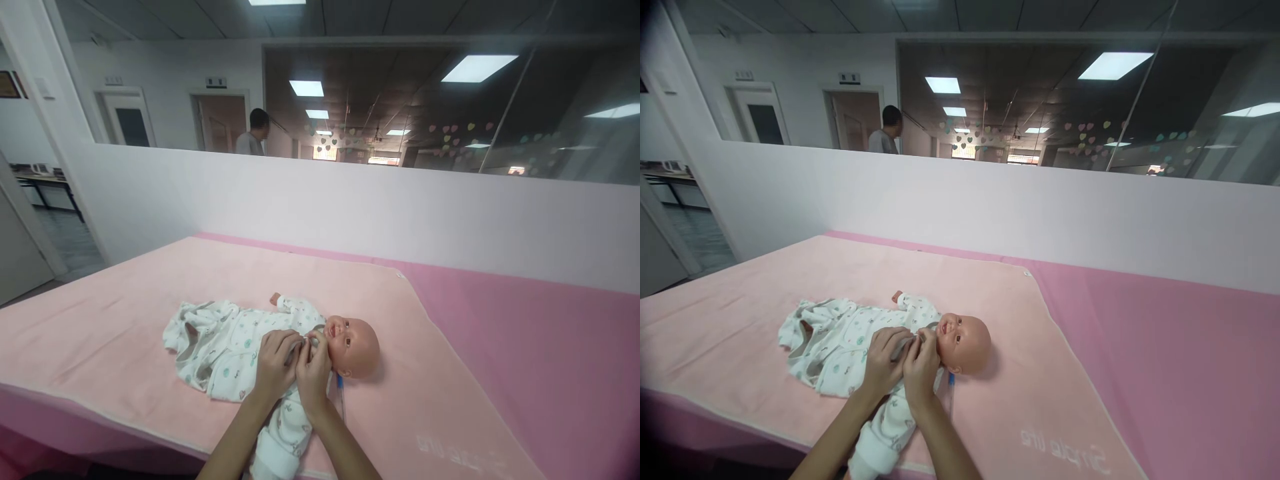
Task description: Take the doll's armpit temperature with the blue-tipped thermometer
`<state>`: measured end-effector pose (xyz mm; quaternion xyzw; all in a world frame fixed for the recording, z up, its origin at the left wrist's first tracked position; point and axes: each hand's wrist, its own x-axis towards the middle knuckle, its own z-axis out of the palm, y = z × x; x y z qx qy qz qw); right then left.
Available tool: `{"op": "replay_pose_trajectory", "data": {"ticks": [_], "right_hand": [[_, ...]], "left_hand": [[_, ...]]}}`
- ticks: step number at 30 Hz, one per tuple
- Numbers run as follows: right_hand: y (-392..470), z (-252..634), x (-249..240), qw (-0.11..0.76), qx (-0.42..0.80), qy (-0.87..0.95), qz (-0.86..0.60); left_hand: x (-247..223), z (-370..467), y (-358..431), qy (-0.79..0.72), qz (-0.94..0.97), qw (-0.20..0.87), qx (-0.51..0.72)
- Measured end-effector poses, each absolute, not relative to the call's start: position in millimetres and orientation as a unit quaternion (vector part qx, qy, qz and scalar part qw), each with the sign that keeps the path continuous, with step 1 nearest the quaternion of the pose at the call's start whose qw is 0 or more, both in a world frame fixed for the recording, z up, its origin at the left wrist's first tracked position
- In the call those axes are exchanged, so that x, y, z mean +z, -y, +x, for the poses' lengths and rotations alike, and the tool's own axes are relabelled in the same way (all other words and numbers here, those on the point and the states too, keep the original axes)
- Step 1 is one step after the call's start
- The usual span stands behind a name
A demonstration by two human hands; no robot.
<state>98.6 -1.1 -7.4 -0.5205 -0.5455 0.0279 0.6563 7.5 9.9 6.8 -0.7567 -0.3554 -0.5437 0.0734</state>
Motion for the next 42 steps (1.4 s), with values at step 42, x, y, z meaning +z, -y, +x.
{"op": "replay_pose_trajectory", "data": {"ticks": [42], "right_hand": [[10, 100, 5, 0.517, -0.09, 0.729, -0.438]], "left_hand": [[18, -37, 0, 0.463, -0.762, -0.132, -0.434]]}}
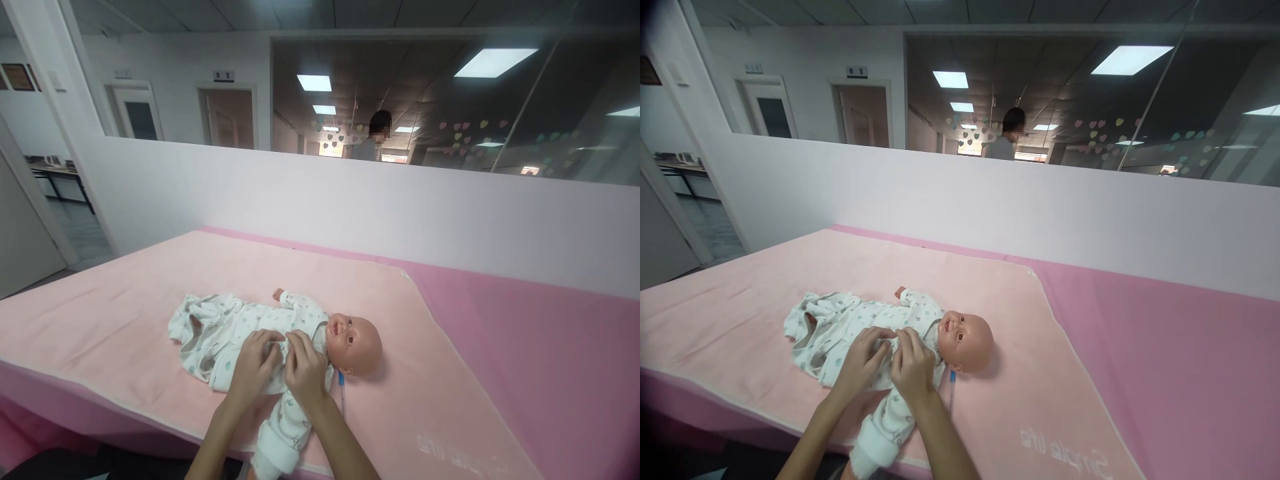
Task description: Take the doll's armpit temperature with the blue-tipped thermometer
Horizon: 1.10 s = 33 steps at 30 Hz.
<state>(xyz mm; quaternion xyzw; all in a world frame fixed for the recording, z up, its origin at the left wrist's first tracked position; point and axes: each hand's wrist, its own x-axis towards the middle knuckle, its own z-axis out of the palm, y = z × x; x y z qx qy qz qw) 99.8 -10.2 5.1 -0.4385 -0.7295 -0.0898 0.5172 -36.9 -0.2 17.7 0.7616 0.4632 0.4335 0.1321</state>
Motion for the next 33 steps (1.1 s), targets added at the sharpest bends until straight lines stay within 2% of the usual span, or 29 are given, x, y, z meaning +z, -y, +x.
{"op": "replay_pose_trajectory", "data": {"ticks": [13, 23, 33], "right_hand": [[16, 99, 11, 0.443, -0.079, 0.768, -0.455], [12, 97, 5, 0.422, -0.14, 0.763, -0.468], [8, 98, -1, 0.446, -0.117, 0.748, -0.477]], "left_hand": [[35, -44, 11, -0.475, 0.784, 0.112, 0.384], [37, -43, 17, -0.463, 0.798, 0.059, 0.382], [21, -40, 11, -0.454, 0.796, -0.018, 0.4]]}}
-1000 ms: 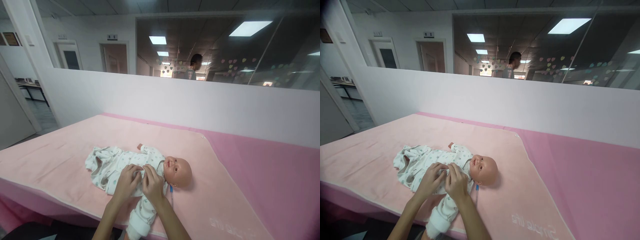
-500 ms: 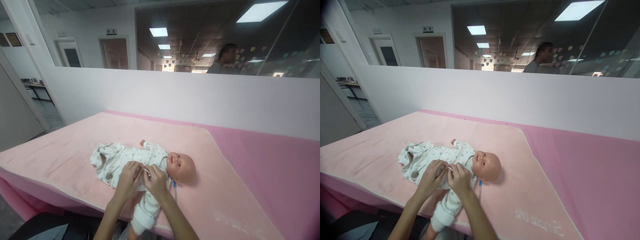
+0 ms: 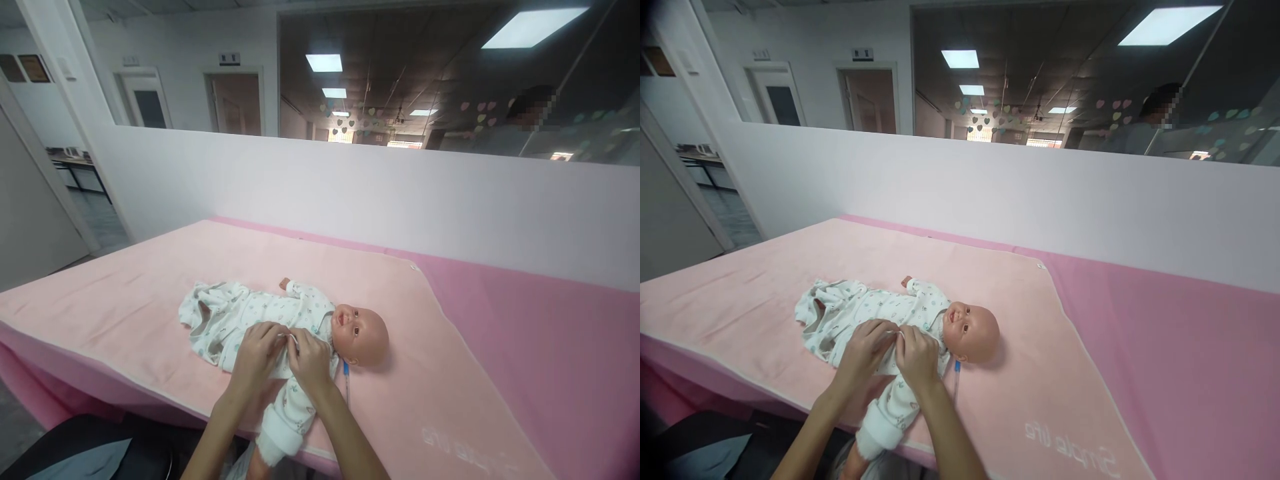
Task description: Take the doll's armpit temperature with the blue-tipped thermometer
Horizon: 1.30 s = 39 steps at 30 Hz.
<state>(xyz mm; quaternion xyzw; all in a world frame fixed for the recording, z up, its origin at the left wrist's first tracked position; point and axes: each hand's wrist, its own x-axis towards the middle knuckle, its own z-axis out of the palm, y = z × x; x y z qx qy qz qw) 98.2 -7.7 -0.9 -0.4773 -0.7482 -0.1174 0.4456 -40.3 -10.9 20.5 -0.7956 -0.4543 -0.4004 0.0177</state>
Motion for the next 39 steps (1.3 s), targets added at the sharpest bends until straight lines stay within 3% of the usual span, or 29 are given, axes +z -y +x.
{"op": "replay_pose_trajectory", "data": {"ticks": [8, 26, 33, 39], "right_hand": [[9, 99, 1, 0.507, -0.067, 0.712, -0.481], [8, 100, 3, 0.515, -0.072, 0.72, -0.46], [16, 85, 11, 0.453, -0.136, 0.741, -0.477], [13, 49, 18, 0.361, -0.1, 0.813, -0.446]], "left_hand": [[14, -38, -4, 0.42, -0.794, 0.087, -0.431], [2, -87, 8, 0.507, -0.762, 0.043, -0.401], [5, -88, 8, 0.493, -0.768, 0.036, -0.407], [7, -88, 9, 0.48, -0.755, -0.006, -0.446]]}}
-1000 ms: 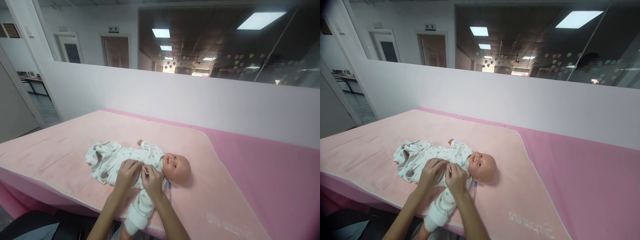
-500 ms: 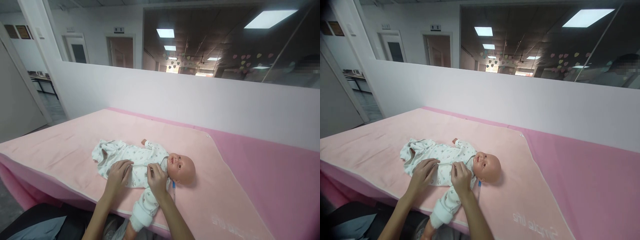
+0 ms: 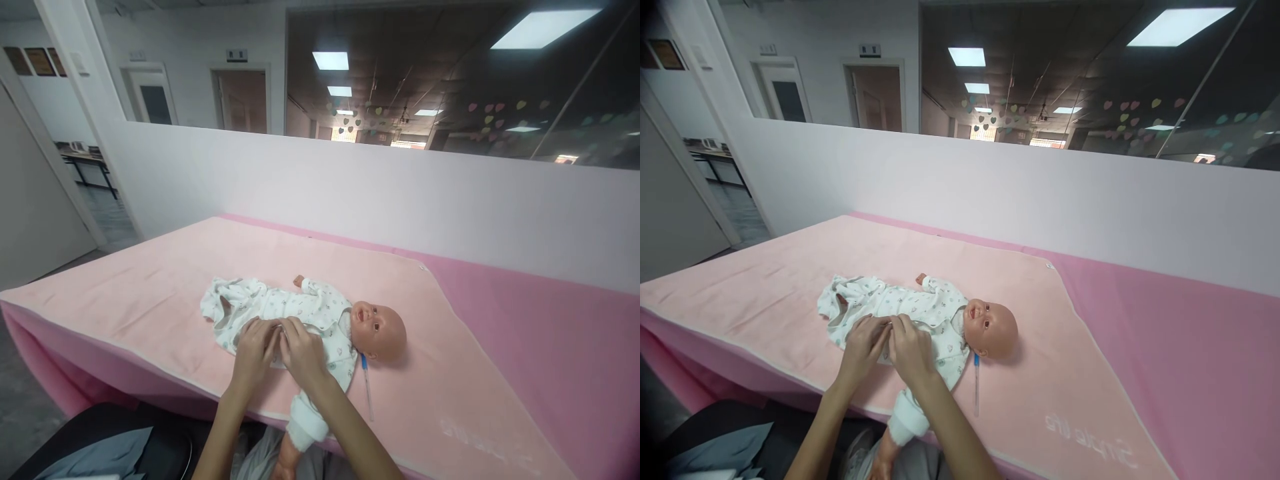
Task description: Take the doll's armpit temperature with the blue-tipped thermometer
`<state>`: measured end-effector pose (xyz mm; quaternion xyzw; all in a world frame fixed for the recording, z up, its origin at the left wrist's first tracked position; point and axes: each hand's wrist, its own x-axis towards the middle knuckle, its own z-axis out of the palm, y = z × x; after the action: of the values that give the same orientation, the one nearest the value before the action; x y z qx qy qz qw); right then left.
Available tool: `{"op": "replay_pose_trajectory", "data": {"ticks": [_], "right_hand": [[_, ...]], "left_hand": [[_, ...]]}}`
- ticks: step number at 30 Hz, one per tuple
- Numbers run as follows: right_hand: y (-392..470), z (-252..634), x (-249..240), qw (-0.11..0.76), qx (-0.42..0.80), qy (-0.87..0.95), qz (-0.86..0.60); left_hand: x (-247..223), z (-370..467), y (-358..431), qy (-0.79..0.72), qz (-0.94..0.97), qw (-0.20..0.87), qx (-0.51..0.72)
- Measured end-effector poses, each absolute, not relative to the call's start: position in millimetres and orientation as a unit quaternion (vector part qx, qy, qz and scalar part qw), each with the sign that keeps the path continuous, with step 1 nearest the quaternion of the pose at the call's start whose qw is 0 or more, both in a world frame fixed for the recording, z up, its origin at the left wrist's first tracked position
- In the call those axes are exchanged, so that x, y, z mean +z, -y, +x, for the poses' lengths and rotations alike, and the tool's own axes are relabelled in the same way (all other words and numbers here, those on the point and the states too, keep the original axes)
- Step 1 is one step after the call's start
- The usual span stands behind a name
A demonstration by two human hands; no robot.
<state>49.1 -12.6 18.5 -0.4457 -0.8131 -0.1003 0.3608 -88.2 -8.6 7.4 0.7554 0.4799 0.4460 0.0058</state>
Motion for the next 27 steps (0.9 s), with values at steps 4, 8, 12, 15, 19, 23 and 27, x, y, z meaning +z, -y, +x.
{"op": "replay_pose_trajectory", "data": {"ticks": [4, 8, 12, 15, 19, 23, 27], "right_hand": [[6, 45, 15, 0.334, -0.085, 0.816, -0.464], [3, 49, 9, 0.322, -0.083, 0.817, -0.471], [3, 50, 6, 0.312, -0.094, 0.82, -0.471], [4, 49, 6, 0.306, -0.106, 0.82, -0.471], [6, 49, 5, 0.316, -0.124, 0.817, -0.466], [8, 49, 4, 0.336, -0.135, 0.808, -0.465], [9, 50, 3, 0.342, -0.12, 0.804, -0.471]], "left_hand": [[3, -91, 6, -0.488, 0.746, 0.038, 0.452], [-2, -94, 5, -0.495, 0.74, 0.068, 0.45], [-6, -94, 5, -0.497, 0.737, 0.071, 0.453], [-8, -93, 7, -0.497, 0.735, 0.068, 0.456], [-5, -91, 10, -0.505, 0.728, 0.07, 0.459], [-2, -88, 12, -0.512, 0.723, 0.071, 0.458], [-3, -85, 14, -0.519, 0.717, 0.064, 0.461]]}}
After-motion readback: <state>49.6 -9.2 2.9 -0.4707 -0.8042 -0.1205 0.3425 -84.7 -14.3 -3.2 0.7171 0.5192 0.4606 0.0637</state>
